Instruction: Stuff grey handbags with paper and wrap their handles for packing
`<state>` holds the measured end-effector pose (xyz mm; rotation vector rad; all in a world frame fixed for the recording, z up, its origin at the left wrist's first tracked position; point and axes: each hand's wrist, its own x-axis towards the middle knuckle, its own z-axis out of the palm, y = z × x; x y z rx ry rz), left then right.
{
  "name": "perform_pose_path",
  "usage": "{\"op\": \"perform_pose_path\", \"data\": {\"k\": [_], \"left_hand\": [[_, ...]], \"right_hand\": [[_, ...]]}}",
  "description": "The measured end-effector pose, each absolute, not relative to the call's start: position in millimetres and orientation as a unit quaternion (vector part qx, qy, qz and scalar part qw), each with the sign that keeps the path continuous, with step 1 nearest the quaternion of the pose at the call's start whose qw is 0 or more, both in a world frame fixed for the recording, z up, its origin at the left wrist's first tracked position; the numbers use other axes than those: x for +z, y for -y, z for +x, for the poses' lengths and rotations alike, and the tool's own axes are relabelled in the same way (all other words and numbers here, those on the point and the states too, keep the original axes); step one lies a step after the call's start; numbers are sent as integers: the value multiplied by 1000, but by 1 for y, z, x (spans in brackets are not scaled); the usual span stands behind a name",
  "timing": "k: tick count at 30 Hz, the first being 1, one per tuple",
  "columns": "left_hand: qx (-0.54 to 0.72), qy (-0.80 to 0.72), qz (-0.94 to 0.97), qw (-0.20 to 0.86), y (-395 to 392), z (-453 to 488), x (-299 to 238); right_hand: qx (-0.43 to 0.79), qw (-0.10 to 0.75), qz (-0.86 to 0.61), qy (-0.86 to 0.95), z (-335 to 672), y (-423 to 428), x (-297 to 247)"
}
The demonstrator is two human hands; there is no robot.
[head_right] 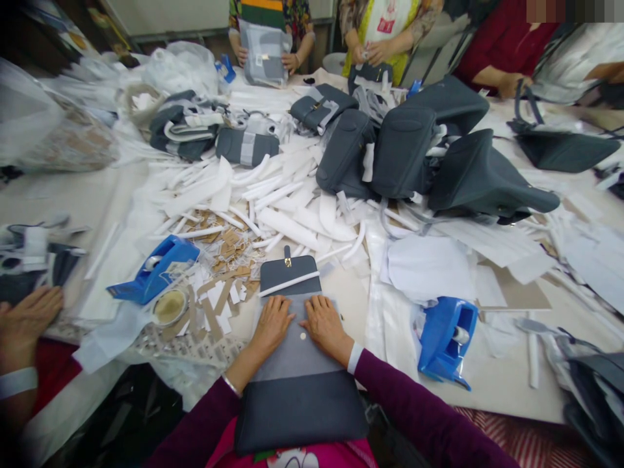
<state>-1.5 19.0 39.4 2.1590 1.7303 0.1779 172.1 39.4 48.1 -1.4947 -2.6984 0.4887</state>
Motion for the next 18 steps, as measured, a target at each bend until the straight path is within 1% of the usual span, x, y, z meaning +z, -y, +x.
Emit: {"op": "perform_pose_path", "data": {"k": [3, 8, 18], "left_hand": [[47, -621, 764, 170, -19, 0, 40], [40, -625, 758, 182, -20, 1, 42], [31, -634, 758, 151, -20, 2, 44]], "right_hand": [[152, 4, -496, 855, 176, -42, 46], [149, 8, -512, 846, 183, -46, 43], [196, 37, -485, 851, 194, -53, 41]]}}
